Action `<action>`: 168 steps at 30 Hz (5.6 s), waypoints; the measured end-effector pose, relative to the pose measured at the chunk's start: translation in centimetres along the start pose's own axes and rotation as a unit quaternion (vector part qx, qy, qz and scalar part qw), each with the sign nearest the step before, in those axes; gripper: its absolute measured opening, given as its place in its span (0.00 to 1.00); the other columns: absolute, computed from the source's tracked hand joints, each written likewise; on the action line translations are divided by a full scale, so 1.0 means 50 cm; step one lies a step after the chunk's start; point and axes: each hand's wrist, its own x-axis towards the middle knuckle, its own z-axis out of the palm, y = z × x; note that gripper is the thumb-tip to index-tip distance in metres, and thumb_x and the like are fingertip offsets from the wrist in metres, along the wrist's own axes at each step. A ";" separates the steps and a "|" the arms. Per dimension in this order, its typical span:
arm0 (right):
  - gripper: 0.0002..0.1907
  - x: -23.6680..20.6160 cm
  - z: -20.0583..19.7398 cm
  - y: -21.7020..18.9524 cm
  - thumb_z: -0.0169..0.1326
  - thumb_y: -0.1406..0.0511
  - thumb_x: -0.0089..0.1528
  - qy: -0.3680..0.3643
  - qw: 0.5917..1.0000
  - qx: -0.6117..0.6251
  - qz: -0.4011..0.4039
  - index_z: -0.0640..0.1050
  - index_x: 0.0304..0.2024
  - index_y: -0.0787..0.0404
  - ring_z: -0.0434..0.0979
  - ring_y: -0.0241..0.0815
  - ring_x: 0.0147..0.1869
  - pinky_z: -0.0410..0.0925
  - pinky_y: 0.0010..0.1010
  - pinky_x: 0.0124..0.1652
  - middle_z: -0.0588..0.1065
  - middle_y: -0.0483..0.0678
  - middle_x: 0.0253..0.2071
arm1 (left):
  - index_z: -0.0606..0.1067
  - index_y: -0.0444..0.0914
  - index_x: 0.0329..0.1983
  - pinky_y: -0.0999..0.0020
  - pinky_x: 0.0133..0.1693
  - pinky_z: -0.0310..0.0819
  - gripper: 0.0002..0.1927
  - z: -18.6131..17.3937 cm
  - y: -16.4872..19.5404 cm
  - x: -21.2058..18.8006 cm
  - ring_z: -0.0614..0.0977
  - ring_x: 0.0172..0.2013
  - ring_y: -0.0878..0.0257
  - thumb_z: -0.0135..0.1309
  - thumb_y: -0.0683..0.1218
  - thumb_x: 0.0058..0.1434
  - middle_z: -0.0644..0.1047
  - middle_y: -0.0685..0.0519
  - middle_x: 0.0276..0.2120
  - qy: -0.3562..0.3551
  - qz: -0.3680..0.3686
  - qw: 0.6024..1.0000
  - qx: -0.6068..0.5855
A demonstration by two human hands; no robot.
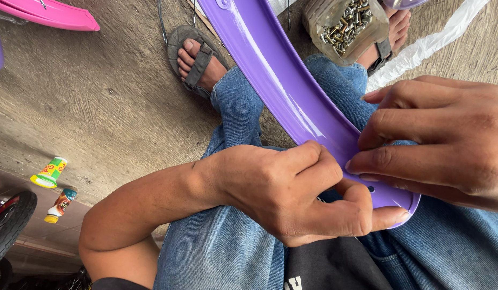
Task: The person assembles a purple plastic scooter part by inserting a metal grommet and a bolt, then threading a metal rod through the grommet. They secure the assembly by tightening the bolt with a screwdriver.
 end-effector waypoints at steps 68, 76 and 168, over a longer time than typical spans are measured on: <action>0.18 -0.003 0.000 0.021 0.66 0.53 0.49 -0.047 0.998 0.005 0.027 0.85 0.41 0.49 0.78 0.34 0.41 0.74 0.43 0.56 0.78 0.36 0.35 | 0.74 0.35 0.69 0.74 0.31 0.67 0.18 0.017 0.004 0.000 0.69 0.29 0.68 0.50 0.41 0.77 0.65 0.54 0.44 0.012 -0.018 0.998 -0.063; 0.18 -0.008 0.000 0.021 0.66 0.53 0.51 -0.057 0.997 0.024 0.045 0.86 0.43 0.47 0.77 0.31 0.41 0.74 0.43 0.59 0.77 0.32 0.35 | 0.76 0.39 0.66 0.74 0.32 0.66 0.17 0.019 0.002 0.004 0.69 0.31 0.69 0.51 0.42 0.76 0.65 0.56 0.41 0.028 -0.023 0.998 -0.044; 0.22 -0.005 -0.006 0.046 0.65 0.49 0.51 -0.075 0.997 0.029 0.003 0.84 0.44 0.50 0.81 0.39 0.41 0.74 0.37 0.46 0.78 0.40 0.35 | 0.76 0.35 0.66 0.74 0.33 0.67 0.16 0.035 0.011 0.004 0.68 0.30 0.70 0.51 0.43 0.78 0.65 0.56 0.42 0.061 -0.015 0.998 -0.026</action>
